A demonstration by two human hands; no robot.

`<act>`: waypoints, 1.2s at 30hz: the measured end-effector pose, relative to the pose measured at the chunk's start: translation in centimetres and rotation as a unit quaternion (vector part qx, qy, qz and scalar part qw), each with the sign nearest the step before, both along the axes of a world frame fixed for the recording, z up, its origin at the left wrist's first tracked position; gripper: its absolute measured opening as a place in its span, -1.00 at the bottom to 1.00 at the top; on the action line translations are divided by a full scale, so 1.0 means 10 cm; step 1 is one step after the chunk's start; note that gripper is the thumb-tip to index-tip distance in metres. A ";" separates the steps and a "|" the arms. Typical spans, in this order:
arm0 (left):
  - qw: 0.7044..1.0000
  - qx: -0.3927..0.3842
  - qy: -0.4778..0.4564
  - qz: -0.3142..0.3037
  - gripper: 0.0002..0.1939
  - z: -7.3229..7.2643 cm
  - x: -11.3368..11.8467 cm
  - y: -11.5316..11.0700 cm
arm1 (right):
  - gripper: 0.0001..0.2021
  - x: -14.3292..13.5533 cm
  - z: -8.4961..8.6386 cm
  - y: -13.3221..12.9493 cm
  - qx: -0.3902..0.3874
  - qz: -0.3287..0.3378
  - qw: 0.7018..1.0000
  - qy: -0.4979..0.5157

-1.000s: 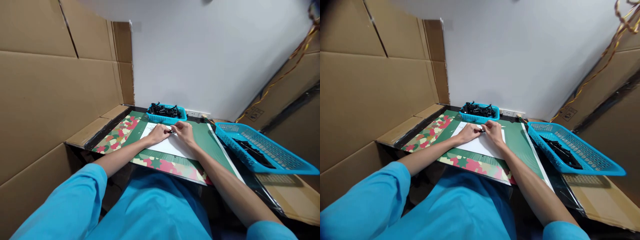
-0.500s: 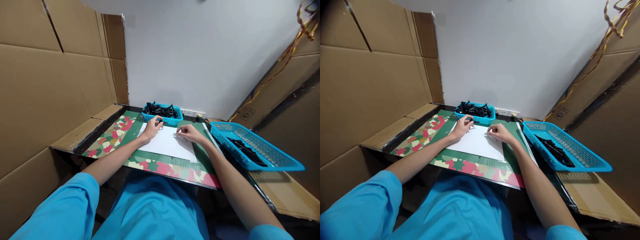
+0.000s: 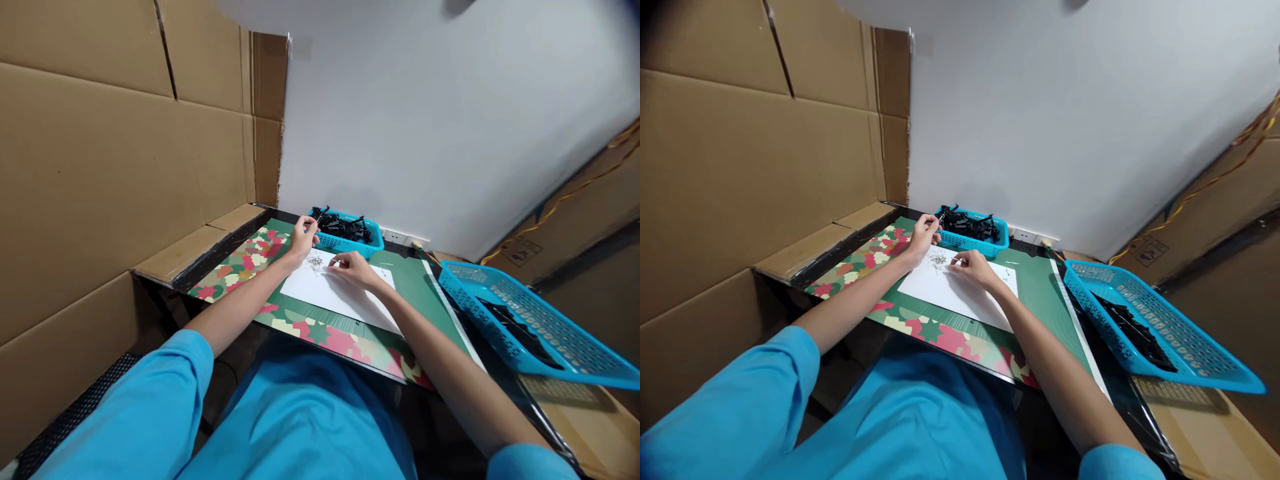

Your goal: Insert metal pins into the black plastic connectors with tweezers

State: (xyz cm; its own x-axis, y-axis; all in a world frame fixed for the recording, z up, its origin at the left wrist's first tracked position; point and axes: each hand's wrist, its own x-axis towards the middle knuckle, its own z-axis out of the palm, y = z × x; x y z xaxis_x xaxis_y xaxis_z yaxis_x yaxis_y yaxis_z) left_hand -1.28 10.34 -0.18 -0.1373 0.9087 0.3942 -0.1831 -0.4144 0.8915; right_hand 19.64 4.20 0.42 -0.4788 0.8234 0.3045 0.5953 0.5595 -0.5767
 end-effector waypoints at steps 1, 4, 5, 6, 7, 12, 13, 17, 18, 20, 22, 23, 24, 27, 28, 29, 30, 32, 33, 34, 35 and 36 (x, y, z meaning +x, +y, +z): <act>1.000 -0.007 -0.002 0.004 -0.88 -0.01 -0.01 0.01 | -0.67 -0.08 0.00 -0.01 -0.014 0.015 1.000 0.002; 1.000 -0.027 0.000 0.003 -0.81 -0.03 0.00 0.02 | -0.67 -0.24 -0.04 -0.07 -0.030 0.039 0.999 0.013; 0.999 -0.032 0.000 -0.001 -0.81 -0.03 0.01 0.02 | -0.68 -0.27 -0.06 -0.09 -0.028 0.039 0.999 0.016; 0.999 -0.037 0.000 -0.005 -0.81 -0.04 0.02 0.01 | -0.69 -0.28 -0.09 -0.11 -0.025 0.036 0.999 0.017; 0.999 -0.040 0.000 -0.011 -0.82 -0.04 0.04 0.01 | -0.70 -0.28 -0.11 -0.11 -0.022 0.033 0.999 0.018; 0.999 -0.045 0.017 -0.024 -0.85 -0.02 0.08 -0.04 | -0.78 -0.26 -0.16 -0.11 -0.015 0.044 0.999 0.020; 0.998 -0.049 0.025 -0.026 -0.86 -0.02 0.08 -0.05 | -0.78 -0.27 -0.16 -0.10 -0.014 0.045 0.999 0.021; 0.997 -0.061 0.043 -0.032 -0.85 -0.01 0.08 -0.07 | -0.72 -0.30 -0.16 -0.11 -0.016 0.046 0.999 0.021; 0.996 -0.061 0.046 -0.035 -0.84 -0.02 0.08 -0.07 | -0.72 -0.31 -0.16 -0.11 -0.018 0.047 0.998 0.023; 0.996 -0.064 0.054 -0.038 -0.83 -0.02 0.09 -0.07 | -0.75 -0.32 -0.15 -0.12 -0.021 0.052 0.998 0.030; 0.995 -0.070 0.061 -0.038 -0.80 -0.03 0.09 -0.08 | -0.76 -0.32 -0.14 -0.13 -0.032 0.064 0.997 0.034; 0.995 -0.072 0.062 -0.038 -0.79 -0.03 0.09 -0.08 | -0.75 -0.32 -0.13 -0.13 -0.040 0.072 0.996 0.034; 0.995 -0.073 0.062 -0.036 -0.77 -0.03 0.09 -0.08 | -0.73 -0.31 -0.12 -0.14 -0.050 0.080 0.995 0.034; 0.994 -0.076 0.071 -0.038 -0.67 -0.03 0.08 -0.08 | -0.69 -0.22 -0.07 -0.13 -0.066 0.077 0.993 0.051; 0.993 -0.080 0.078 -0.043 -0.63 -0.02 0.08 -0.08 | -0.68 -0.17 -0.04 -0.12 -0.062 0.066 0.994 0.067; 0.991 -0.087 0.086 -0.051 -0.59 -0.01 0.08 -0.08 | -0.66 -0.12 -0.02 -0.11 -0.055 0.051 0.993 0.087; 0.988 -0.097 0.097 -0.063 -0.59 0.00 0.09 -0.09 | -0.64 -0.05 0.00 -0.09 -0.047 0.035 0.992 0.111; 0.980 -0.120 0.123 -0.104 -0.67 0.02 0.12 -0.13 | -0.59 0.08 0.05 -0.06 -0.041 0.008 0.987 0.157; 0.974 -0.126 0.133 -0.132 -0.74 0.03 0.14 -0.16 | -0.57 0.15 0.07 -0.05 -0.045 -0.003 0.983 0.178; 0.969 -0.124 0.139 -0.162 -0.79 0.04 0.16 -0.19 | -0.55 0.21 0.09 -0.04 -0.050 -0.011 0.979 0.197; 0.965 -0.115 0.140 -0.191 -0.83 0.05 0.18 -0.22 | -0.54 0.26 0.10 -0.04 -0.056 -0.017 0.975 0.214; 0.961 -0.102 0.137 -0.218 -0.85 0.05 0.21 -0.26 | -0.54 0.29 0.11 -0.03 -0.062 -0.022 0.971 0.230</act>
